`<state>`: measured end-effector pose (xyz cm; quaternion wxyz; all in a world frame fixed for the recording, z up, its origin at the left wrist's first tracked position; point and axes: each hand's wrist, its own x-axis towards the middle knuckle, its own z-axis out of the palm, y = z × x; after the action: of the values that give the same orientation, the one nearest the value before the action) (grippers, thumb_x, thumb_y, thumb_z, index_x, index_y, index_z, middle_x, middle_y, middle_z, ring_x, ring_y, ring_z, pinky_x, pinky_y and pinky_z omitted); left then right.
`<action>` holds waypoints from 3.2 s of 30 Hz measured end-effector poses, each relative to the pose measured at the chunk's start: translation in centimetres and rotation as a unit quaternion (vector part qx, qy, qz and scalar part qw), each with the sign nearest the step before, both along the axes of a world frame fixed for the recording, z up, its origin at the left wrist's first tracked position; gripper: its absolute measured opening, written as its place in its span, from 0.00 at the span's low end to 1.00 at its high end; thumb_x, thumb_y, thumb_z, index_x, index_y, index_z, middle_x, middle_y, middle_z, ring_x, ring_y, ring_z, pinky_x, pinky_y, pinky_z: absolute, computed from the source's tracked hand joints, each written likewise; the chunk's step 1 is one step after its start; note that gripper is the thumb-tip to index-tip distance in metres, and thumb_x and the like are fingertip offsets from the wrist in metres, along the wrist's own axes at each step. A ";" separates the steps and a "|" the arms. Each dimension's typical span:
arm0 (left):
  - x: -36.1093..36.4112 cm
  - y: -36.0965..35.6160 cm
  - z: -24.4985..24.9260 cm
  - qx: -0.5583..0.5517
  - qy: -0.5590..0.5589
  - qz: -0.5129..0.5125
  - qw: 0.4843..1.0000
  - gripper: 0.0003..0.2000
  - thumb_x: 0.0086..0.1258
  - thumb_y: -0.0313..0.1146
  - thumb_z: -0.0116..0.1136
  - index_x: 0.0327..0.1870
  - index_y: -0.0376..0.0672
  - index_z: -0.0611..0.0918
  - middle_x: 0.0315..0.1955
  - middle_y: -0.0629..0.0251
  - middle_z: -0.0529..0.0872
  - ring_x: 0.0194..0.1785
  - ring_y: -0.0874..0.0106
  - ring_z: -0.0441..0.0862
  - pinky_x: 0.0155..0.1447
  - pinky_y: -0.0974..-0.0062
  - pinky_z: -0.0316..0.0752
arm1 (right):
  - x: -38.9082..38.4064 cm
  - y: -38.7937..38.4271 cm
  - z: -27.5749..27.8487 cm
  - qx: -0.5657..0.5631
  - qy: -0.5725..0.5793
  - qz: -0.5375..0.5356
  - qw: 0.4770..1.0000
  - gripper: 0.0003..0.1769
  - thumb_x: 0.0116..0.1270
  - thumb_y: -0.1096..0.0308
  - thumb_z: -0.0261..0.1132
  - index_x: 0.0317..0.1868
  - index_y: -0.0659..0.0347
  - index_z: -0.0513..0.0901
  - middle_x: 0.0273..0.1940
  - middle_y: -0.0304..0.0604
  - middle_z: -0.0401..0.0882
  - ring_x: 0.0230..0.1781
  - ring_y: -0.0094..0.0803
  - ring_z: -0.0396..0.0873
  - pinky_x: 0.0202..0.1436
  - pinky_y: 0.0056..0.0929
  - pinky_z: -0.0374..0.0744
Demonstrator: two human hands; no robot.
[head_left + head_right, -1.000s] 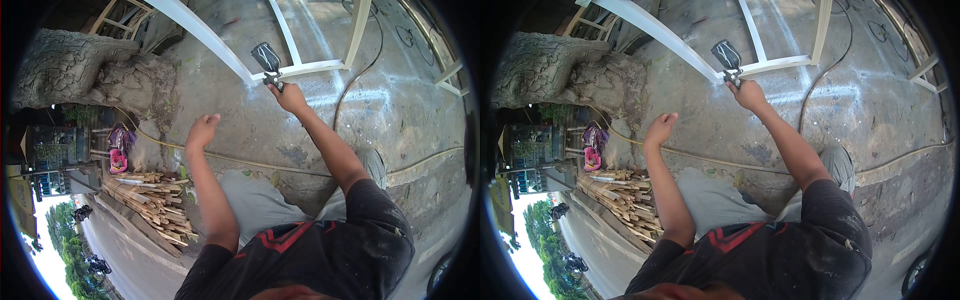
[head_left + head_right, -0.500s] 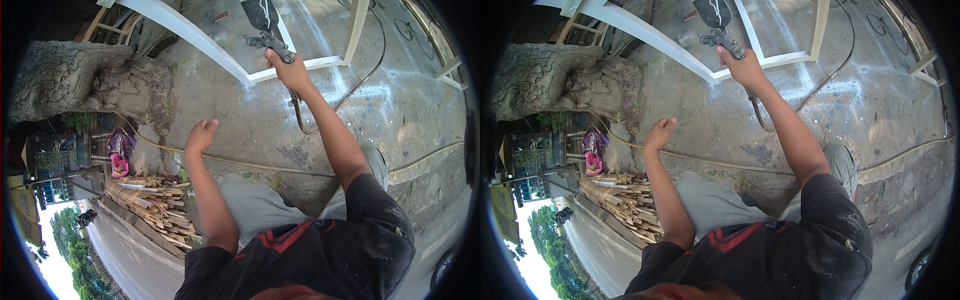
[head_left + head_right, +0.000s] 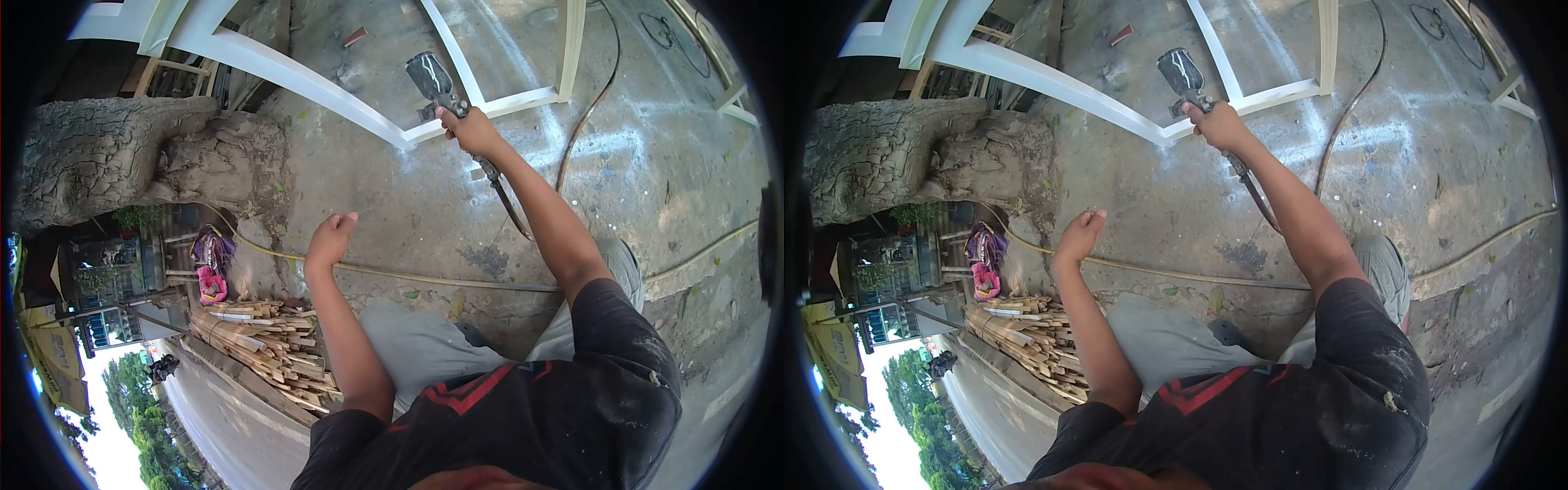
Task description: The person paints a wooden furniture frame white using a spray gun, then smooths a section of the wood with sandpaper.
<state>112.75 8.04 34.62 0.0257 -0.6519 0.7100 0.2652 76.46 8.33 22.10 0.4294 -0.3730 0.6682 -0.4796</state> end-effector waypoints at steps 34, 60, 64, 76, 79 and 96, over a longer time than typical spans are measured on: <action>-8.1 1.9 4.0 -0.016 0.094 -0.083 0.992 0.28 0.79 0.54 0.56 0.60 0.34 0.83 0.53 0.46 0.88 0.58 0.52 0.85 0.63 0.60 0.76 | -4.3 22.5 9.4 0.078 0.407 -0.306 0.857 0.27 0.76 0.46 0.63 0.43 0.68 0.88 0.31 0.66 0.85 0.38 0.68 0.85 0.43 0.55 0.81; -8.0 4.5 5.2 -0.013 0.065 -0.136 0.988 0.26 0.78 0.52 0.57 0.58 0.33 0.84 0.49 0.46 0.89 0.54 0.54 0.86 0.61 0.63 0.76 | -12.5 26.4 22.7 -0.112 0.378 -0.344 0.852 0.30 0.75 0.41 0.66 0.35 0.66 0.85 0.27 0.62 0.83 0.32 0.65 0.82 0.39 0.51 0.78; -7.5 4.3 4.9 0.004 0.057 -0.136 0.989 0.26 0.79 0.52 0.57 0.58 0.33 0.84 0.48 0.47 0.89 0.53 0.55 0.86 0.60 0.63 0.76 | -13.0 26.6 16.3 -0.048 0.372 -0.329 0.867 0.31 0.75 0.40 0.64 0.37 0.66 0.86 0.30 0.65 0.84 0.36 0.67 0.84 0.42 0.54 0.80; -7.3 4.6 4.5 0.010 0.043 -0.136 0.990 0.26 0.80 0.52 0.56 0.61 0.35 0.84 0.51 0.48 0.89 0.55 0.57 0.86 0.62 0.64 0.76 | -14.0 24.5 3.9 0.084 0.364 -0.273 0.886 0.32 0.75 0.39 0.62 0.40 0.67 0.87 0.34 0.68 0.86 0.40 0.66 0.86 0.47 0.58 0.82; -7.7 4.9 5.1 0.023 0.039 -0.135 0.990 0.26 0.80 0.52 0.56 0.61 0.35 0.84 0.53 0.47 0.89 0.57 0.57 0.86 0.63 0.64 0.76 | -14.5 23.7 0.3 0.122 0.353 -0.261 0.890 0.33 0.75 0.38 0.61 0.40 0.67 0.87 0.35 0.68 0.86 0.41 0.65 0.86 0.48 0.58 0.82; -8.2 4.2 4.5 0.018 0.082 -0.156 0.984 0.24 0.80 0.49 0.56 0.59 0.34 0.83 0.51 0.46 0.89 0.55 0.54 0.86 0.62 0.62 0.76 | -11.8 23.8 19.3 -0.107 0.374 -0.355 0.850 0.26 0.76 0.47 0.66 0.36 0.66 0.86 0.29 0.65 0.83 0.34 0.65 0.84 0.39 0.53 0.79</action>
<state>104.51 12.24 39.09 0.0203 -0.5089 0.7978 0.3227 64.68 32.18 41.37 -0.0952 -0.3058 0.8095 -0.4921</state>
